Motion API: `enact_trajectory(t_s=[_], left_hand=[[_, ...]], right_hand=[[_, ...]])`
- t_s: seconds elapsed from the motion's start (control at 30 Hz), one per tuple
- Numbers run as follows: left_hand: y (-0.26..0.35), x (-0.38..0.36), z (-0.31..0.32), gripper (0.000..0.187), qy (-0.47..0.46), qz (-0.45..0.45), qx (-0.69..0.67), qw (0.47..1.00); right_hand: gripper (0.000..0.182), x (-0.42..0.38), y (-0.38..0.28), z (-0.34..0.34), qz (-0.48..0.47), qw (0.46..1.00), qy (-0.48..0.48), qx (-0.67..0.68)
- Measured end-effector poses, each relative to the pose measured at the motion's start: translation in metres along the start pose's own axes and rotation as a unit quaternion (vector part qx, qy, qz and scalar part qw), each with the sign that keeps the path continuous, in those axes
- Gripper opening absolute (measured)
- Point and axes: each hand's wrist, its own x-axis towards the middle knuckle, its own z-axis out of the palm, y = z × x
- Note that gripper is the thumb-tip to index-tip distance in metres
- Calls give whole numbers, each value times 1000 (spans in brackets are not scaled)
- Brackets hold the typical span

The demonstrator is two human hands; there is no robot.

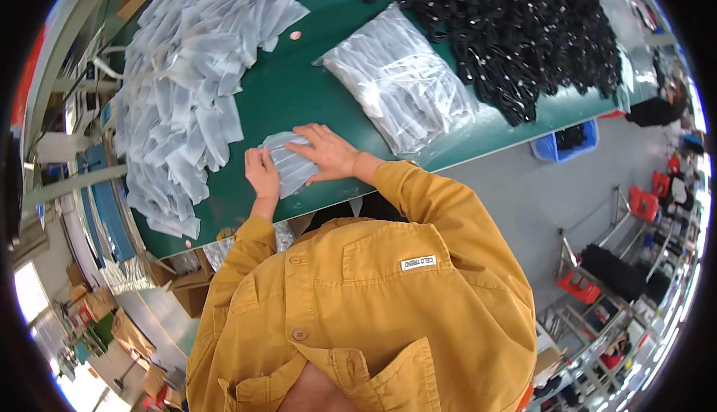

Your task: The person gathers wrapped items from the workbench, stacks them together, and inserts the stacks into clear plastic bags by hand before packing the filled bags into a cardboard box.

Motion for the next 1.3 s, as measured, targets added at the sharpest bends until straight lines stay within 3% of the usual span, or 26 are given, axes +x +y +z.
enact_trajectory(t_s=[0.2,0.3,0.4,0.5,0.6,0.63,0.73,0.9,1.0,1.1,1.2,1.23,1.3], left_hand=[[-3,13,-20,6,-151,112,-20,982],[-10,18,-26,5,-193,156,-34,968],[-14,24,-27,19,-178,171,-57,967],[11,13,-30,29,-169,-105,-98,975],[3,11,-24,33,-174,32,-50,983],[3,13,-26,29,-193,-6,-83,978],[-13,12,-24,29,-151,48,-156,975],[31,2,-20,42,-178,-63,-351,917],[40,-1,-15,44,-185,-177,-491,833],[54,-9,-12,45,-191,-278,-614,713],[94,-10,8,37,-199,-238,-400,862],[101,-16,29,25,-165,-145,-262,940],[146,-20,43,28,-130,149,-147,969]], right_hand=[[95,-10,-3,6,-10,999,49,11],[93,-14,-5,7,-10,998,55,23],[89,-14,-9,14,15,998,52,33],[83,-14,-18,23,35,996,82,15],[77,-18,-27,25,68,994,82,11],[77,-18,-29,24,71,994,80,7],[77,-18,-35,24,78,993,93,0],[79,-10,-35,27,57,994,88,-12],[77,-14,-32,26,66,994,86,29],[74,-45,-39,5,105,981,130,96],[75,-108,-54,-59,185,949,100,236],[77,-136,-56,-82,209,932,85,285],[77,-197,-61,-119,286,894,107,328]])
